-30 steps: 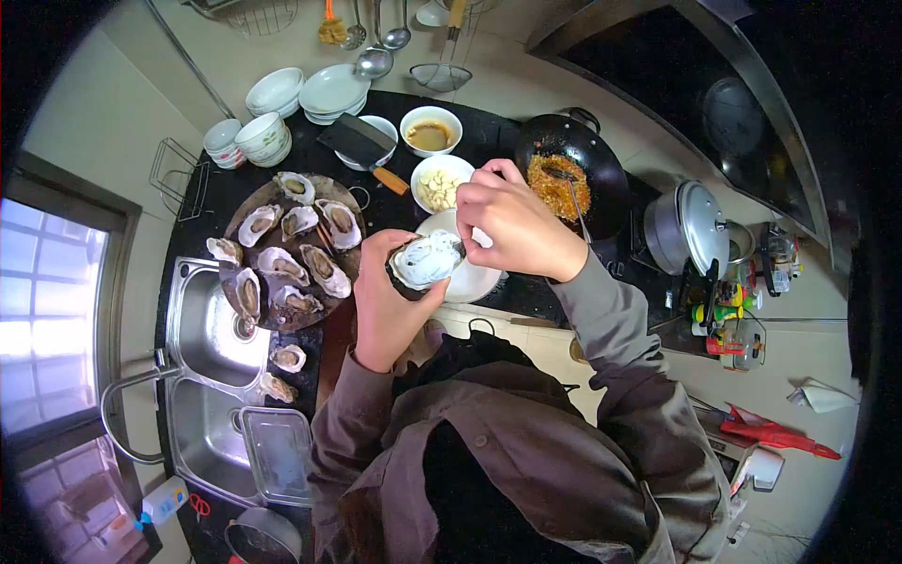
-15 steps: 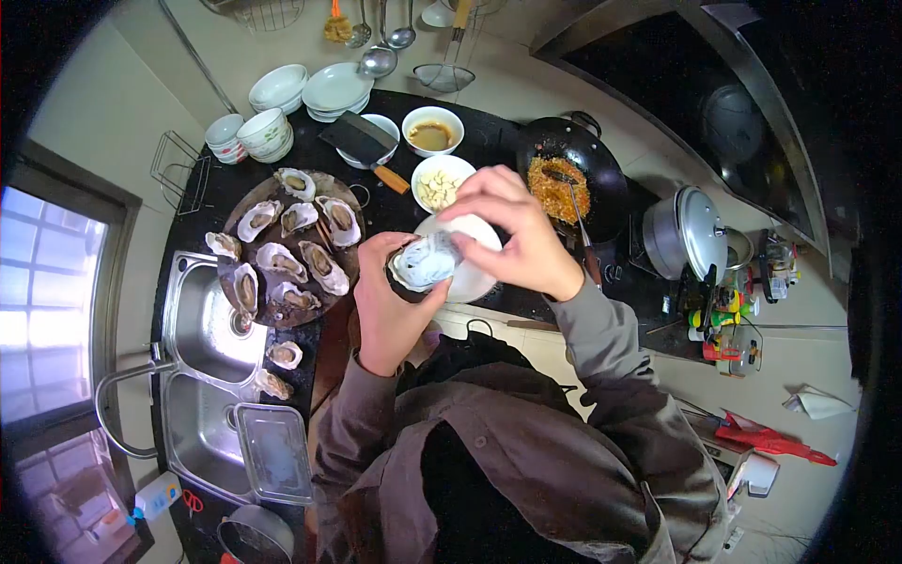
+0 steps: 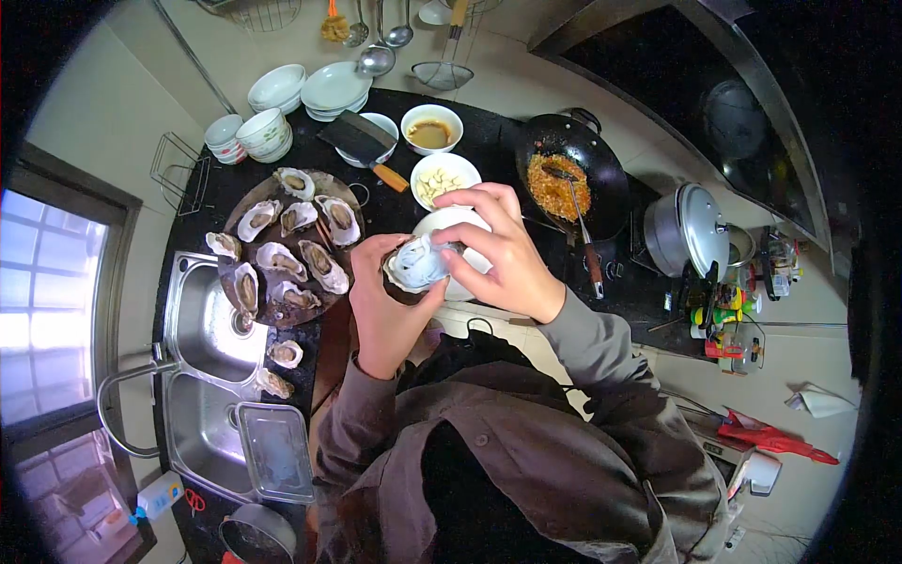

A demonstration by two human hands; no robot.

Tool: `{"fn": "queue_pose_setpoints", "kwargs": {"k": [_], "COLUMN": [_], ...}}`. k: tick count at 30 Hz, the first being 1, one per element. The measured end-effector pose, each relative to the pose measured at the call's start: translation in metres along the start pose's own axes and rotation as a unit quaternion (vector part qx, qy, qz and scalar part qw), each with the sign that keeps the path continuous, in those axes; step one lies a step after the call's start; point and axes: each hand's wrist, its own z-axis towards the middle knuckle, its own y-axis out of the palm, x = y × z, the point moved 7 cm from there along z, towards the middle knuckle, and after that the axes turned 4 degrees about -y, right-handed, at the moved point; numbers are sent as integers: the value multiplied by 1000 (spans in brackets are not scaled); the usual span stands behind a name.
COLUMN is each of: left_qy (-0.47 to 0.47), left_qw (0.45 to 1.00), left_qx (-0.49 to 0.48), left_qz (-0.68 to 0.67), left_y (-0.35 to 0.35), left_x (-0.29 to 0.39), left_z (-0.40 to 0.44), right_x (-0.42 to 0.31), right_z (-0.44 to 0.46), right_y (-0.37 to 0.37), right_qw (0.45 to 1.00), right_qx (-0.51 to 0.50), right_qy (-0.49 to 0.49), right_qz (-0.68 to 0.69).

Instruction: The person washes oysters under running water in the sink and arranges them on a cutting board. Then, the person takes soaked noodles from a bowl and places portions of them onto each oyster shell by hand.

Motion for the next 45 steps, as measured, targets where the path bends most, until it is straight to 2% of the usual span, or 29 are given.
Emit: {"fn": "queue_pose_setpoints", "kwargs": {"k": [3,13,21,32,37,40,45], "left_qy": [-10,-8,-13,-8,-15,-18,-29], "left_qw": [999,998,998,998,1000,1000,999], "left_qx": [-31,-32,-30,-19,7,7,6], "left_qz": [42,57,58,58,23,17,12], "left_y": [2,-3,-6,-11,-14,-15,-15], "left_x": [-1,0,1,3,2,3,4], "left_z": [0,-1,-2,-4,-5,-6,-7], "right_x": [-7,-6,-15,-11,-20,-9,-10], "right_z": [-2,-3,-6,-16,-18,-23,-29], "right_y": [5,5,14,5,13,1,0], "right_qw": [1000,1000,999,999,999,998,998], "right_qx": [6,18,-39,29,-1,56,48], "right_qy": [-5,-8,-29,-31,-49,-14,-29], "right_qz": [10,14,10,-8,2,10,-5]}}
